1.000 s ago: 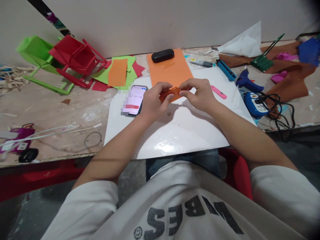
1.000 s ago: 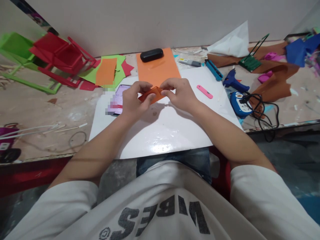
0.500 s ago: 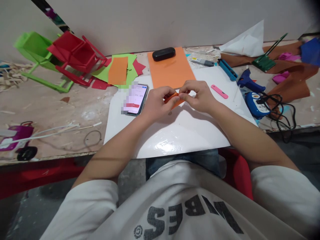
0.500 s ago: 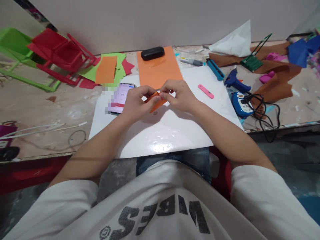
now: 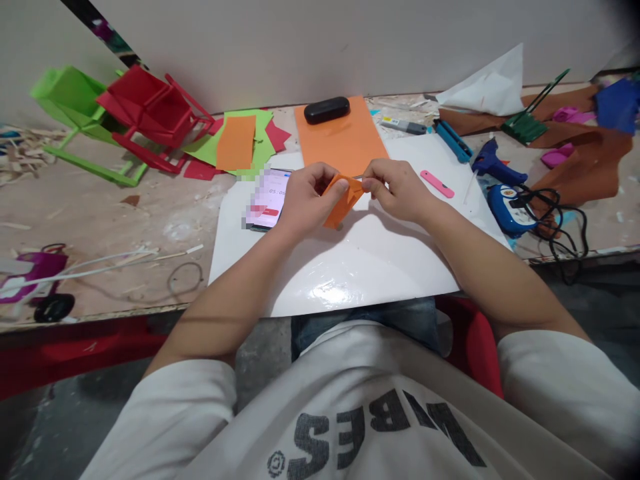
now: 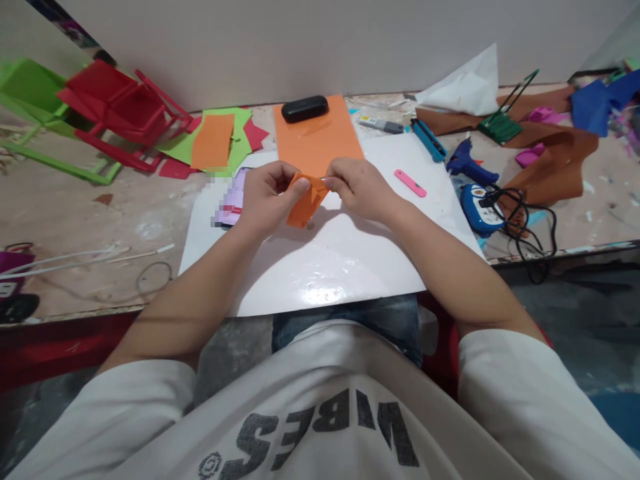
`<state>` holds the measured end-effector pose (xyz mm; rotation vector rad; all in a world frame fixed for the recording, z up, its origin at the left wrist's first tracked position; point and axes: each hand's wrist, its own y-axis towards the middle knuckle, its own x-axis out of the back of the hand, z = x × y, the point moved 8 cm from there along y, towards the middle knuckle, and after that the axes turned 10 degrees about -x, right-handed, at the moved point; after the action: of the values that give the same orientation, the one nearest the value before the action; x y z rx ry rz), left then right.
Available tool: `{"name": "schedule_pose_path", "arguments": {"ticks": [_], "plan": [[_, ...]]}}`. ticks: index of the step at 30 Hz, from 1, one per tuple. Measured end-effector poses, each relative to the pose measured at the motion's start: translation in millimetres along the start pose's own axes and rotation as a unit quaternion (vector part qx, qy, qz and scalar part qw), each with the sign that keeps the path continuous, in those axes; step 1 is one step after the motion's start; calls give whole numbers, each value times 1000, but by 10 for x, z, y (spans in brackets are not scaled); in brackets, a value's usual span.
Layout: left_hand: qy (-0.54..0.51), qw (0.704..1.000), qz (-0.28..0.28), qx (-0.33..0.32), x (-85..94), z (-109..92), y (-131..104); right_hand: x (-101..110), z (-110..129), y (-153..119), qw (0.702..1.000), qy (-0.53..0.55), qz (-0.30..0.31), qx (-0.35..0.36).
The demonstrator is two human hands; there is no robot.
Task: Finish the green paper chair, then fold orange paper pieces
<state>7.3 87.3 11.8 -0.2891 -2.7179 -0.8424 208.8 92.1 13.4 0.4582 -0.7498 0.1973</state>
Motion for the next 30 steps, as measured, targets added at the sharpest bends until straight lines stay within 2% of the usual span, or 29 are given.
{"name": "schedule_pose_path", "arguments": {"ticks": [3,7,10,16,21,23,27,30], "plan": [[-18,1000,6,19,20,67,28,16,-6,6,1000,5,5,1],[-45,995,75,54,-89,109,25,24,-6,11,999,46,6,-1],[-26,994,90,52,-143,86,4,-10,27,0,996,91,16,-4],[3,998,62,29,-167,47,-15,-87,30,-4,993,111,27,-40],[11,999,46,20,-144,39,-21,-76,-85,39,985,151,46,-67],[12,999,37,18,-100,79,-13,-22,-159,60,985,150,29,-74],[-4,999,-24,34,79,353,48,200,-221,62,990,114,-73,-44],[-14,994,-94,46,216,643,102,252,-12,-10,990,85,-96,58]]}}
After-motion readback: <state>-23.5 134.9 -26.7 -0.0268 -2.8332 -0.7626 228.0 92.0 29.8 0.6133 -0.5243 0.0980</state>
